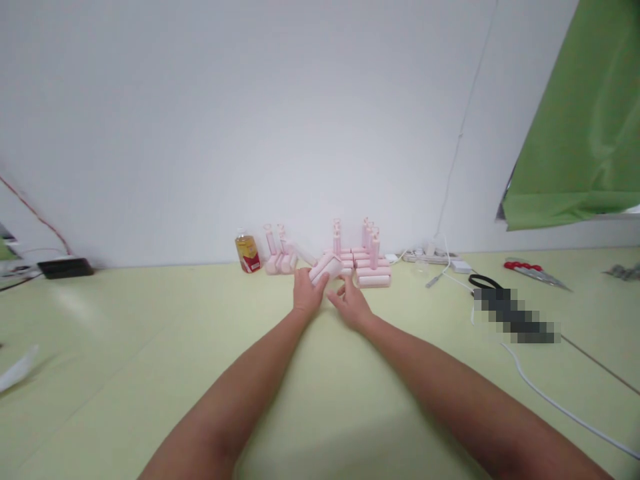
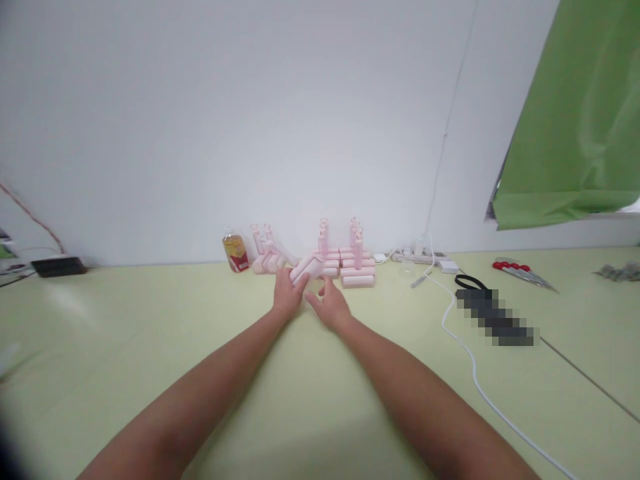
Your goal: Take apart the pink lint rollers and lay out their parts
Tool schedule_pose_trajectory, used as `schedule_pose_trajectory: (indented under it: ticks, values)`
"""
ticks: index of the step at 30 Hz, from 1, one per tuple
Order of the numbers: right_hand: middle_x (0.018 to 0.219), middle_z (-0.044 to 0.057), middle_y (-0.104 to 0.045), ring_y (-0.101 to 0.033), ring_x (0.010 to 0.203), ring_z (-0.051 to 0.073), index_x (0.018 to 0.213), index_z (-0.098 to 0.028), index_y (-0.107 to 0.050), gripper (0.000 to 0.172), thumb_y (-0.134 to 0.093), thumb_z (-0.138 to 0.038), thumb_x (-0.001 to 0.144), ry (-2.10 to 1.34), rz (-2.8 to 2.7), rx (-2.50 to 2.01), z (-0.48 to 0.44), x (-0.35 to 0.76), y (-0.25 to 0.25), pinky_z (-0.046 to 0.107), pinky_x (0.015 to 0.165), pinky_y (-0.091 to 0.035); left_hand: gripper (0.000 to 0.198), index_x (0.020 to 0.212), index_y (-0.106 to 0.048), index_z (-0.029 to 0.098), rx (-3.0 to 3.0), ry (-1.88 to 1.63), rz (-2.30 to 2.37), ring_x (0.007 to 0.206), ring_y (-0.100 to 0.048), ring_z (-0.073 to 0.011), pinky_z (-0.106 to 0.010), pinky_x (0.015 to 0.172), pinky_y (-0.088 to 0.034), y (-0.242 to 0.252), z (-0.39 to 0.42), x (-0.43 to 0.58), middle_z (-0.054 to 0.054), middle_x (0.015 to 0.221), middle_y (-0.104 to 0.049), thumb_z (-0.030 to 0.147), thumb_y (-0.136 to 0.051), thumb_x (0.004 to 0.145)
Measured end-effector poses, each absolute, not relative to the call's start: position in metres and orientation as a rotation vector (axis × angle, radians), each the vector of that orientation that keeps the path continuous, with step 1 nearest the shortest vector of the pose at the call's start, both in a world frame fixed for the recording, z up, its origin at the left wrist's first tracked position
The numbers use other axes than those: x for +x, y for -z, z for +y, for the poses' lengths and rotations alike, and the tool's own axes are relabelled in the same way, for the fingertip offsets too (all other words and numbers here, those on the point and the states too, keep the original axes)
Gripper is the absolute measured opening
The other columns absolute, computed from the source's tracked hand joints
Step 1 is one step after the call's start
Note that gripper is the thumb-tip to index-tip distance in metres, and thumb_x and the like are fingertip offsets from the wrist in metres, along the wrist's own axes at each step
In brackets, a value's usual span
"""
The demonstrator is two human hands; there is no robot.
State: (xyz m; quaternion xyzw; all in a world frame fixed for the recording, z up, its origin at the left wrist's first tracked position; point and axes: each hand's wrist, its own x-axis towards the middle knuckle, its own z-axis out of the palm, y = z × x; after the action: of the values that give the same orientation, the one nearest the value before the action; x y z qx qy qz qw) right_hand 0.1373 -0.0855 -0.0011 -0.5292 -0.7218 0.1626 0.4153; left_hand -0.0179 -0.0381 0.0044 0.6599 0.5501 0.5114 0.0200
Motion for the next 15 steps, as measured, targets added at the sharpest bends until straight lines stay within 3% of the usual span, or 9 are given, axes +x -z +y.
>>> schedule_pose_trajectory:
  ticks: [3,7,11,15]
  values:
    - [0.121,0.012,-0.062,-0.064,0.094,0.019,0.141,-0.019,-0.032,0.058,-0.041,-0.053,0.094,-0.715,-1.577,-0.976,-0.095,0.122,-0.002,0.032,0.080,-0.051,0.044,0.109,-0.050,0.015,1.818,-1.636,1.473,0.104,-0.054,-0.0237,-0.040,0.093,-0.044,0.001,-0.069,-0.001,-0.011,0.108,-0.054,0.055,-0.051,0.090]
    - [0.124,0.009,-0.061,-0.061,0.108,0.020,0.132,-0.023,-0.043,0.051,-0.049,-0.052,0.091,-0.858,-1.403,-0.823,-0.105,0.120,-0.010,0.033,0.090,-0.051,0.047,0.118,-0.051,0.018,1.630,-1.571,1.226,0.099,-0.058,-0.0202,-0.033,0.085,-0.047,0.006,-0.109,0.011,-0.010,0.110,-0.060,0.056,-0.047,0.092]
    - [0.102,0.007,-0.066,-0.064,0.084,0.020,0.122,-0.021,-0.050,0.051,-0.054,-0.057,0.086,-1.051,-1.347,-0.788,-0.117,0.127,-0.012,0.032,0.072,-0.055,0.051,0.099,-0.062,0.017,1.266,-1.509,1.098,0.073,-0.059,-0.0182,-0.028,0.063,-0.047,-0.002,-0.128,0.010,-0.006,0.086,-0.065,0.064,-0.053,0.084]
    - [0.095,0.006,-0.066,-0.062,0.070,0.017,0.125,-0.022,-0.046,0.055,-0.057,-0.057,0.085,-1.166,-1.304,-0.773,-0.133,0.135,-0.006,0.029,0.059,-0.053,0.051,0.091,-0.065,0.013,1.189,-1.434,0.989,0.071,-0.061,-0.0178,-0.028,0.065,-0.050,-0.009,-0.135,0.008,-0.007,0.079,-0.068,0.062,-0.061,0.080]
